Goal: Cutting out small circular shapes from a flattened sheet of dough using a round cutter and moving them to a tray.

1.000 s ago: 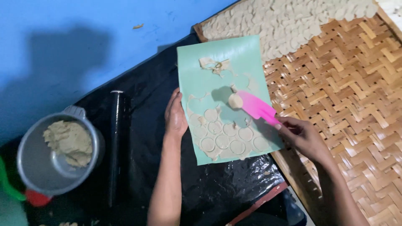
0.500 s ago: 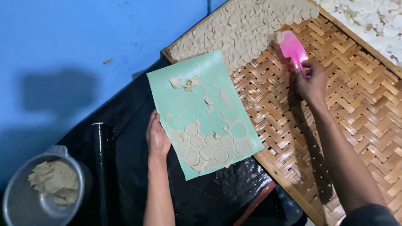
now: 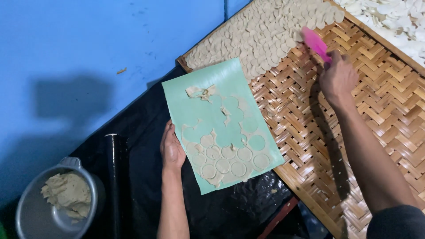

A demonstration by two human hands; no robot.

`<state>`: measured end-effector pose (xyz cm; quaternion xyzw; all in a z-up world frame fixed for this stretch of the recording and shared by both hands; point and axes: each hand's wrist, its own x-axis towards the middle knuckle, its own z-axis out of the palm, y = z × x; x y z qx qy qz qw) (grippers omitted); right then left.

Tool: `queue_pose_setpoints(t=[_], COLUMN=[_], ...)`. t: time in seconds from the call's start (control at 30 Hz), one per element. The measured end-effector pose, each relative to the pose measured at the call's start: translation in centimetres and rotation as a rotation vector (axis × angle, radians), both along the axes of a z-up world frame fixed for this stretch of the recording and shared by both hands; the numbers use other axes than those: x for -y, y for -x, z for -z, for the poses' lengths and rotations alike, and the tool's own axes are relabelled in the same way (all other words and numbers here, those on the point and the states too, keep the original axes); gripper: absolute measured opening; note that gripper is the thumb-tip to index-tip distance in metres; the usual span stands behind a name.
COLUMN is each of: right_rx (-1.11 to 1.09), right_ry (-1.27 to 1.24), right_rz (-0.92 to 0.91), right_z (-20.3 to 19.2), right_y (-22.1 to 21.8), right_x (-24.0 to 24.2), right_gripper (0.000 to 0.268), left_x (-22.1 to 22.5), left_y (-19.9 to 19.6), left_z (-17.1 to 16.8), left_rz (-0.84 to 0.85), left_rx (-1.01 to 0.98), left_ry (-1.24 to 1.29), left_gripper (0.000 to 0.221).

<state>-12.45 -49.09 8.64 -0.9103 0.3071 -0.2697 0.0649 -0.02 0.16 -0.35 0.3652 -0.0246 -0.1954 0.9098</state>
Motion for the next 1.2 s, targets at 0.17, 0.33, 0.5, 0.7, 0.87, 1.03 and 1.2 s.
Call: queue_pose_setpoints(t=[0.17,0.33,0.5,0.7,0.87,1.03,1.2], right_rx=[0.0,0.015,-0.264,-0.25,-0.341,-0.301,-0.563], right_ry=[0.092,-0.119,-0.474,-0.282,-0.273,-0.231,-0.197], right_rz=[-0.032,-0.22,-0.408,-0.587,-0.47,-0.619,-0.554], right_z=[-0.8,-2.2,-3.0,-5.7,-5.0,-4.4,-8.3], right_y=[2.3,5.9,8.9,9.4,8.4,7.7,8.5], right_x=[-2.5,-11.6,-21.1,-26.8,-26.8,-25.0,-24.4], right_gripper=[0.025,0.029,0.034,0.039,0.033,0.046,0.034], left_x=[-0.2,-0.2,0.0,-0.1,-0.2,-0.3,-0.4], left_y=[0.1,0.1,0.1,0.2,0.5,0.2,0.6], left_z=[0.0,0.3,0.8,0.7,-0.3,1.1,-1.0], left_rz=[0.026,-0.004,-0.007,-0.009,0.017,-0.014,-0.002], left_rx=[0.0,-0.026,0.023,0.045,0.029,0.048,-0.013], left_ry=[0.038,0.031,0.057,0.085,0.099,0.113,0.027], left_gripper=[0.036,0.037,0.035,0.034,0.035,0.035,0.038])
